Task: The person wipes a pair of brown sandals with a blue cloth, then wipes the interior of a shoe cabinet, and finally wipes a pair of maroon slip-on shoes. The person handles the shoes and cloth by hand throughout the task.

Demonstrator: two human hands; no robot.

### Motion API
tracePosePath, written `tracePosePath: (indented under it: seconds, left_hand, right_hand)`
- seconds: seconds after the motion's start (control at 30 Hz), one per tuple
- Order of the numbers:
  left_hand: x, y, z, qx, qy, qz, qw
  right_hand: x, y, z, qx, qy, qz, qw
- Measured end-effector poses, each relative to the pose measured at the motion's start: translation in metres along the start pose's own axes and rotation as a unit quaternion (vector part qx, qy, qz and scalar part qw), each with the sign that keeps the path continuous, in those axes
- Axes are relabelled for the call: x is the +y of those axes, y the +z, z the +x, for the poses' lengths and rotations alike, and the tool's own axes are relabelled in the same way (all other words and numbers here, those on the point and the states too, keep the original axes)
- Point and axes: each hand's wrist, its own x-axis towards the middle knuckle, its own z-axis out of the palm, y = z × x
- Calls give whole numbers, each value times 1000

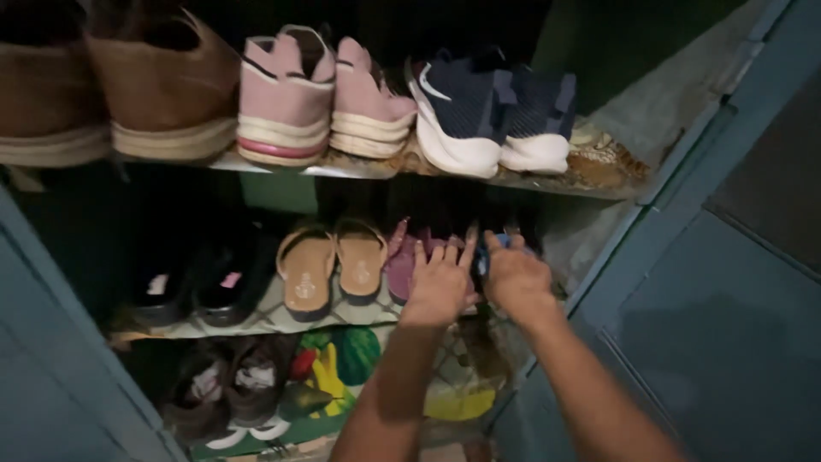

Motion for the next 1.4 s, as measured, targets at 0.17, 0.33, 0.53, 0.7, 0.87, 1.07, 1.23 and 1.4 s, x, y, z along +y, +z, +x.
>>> tracePosePath:
  seconds: [0.17, 0.33, 0.53, 0.7, 0.87, 1.07, 1.23, 1.4]
  left_hand:
    - [-39, -59, -56, 25, -22, 84, 996]
    - [-69, -103, -80, -127, -70, 88, 986]
    - [-111, -61, -85, -105, -38, 81, 990]
    - [-122, -72, -72, -113, -10, 78, 990]
    - [-136, -53, -70, -73, 22, 65, 995]
    - [-134, -54, -77, -71, 9, 53, 996]
    - [-133, -63, -82, -100, -37, 51, 993]
    - [-131, -106, -127, -115, -104, 125, 980]
  right_hand:
    - [-38, 1, -5, -43, -119, 90, 988]
    - [-71, 7, -10, -116, -206, 145, 961]
    - [-91, 15, -8, -119, -190, 60, 973]
    - [-90, 29, 10, -74, -219, 48, 972]
    - [-91, 22, 7, -90, -203, 47, 974]
    - [-97, 30, -2, -75, -173, 52, 981]
    - [-105, 19, -31, -68, -128, 67, 987]
    - [-143, 11, -59, -11, -296, 120, 947]
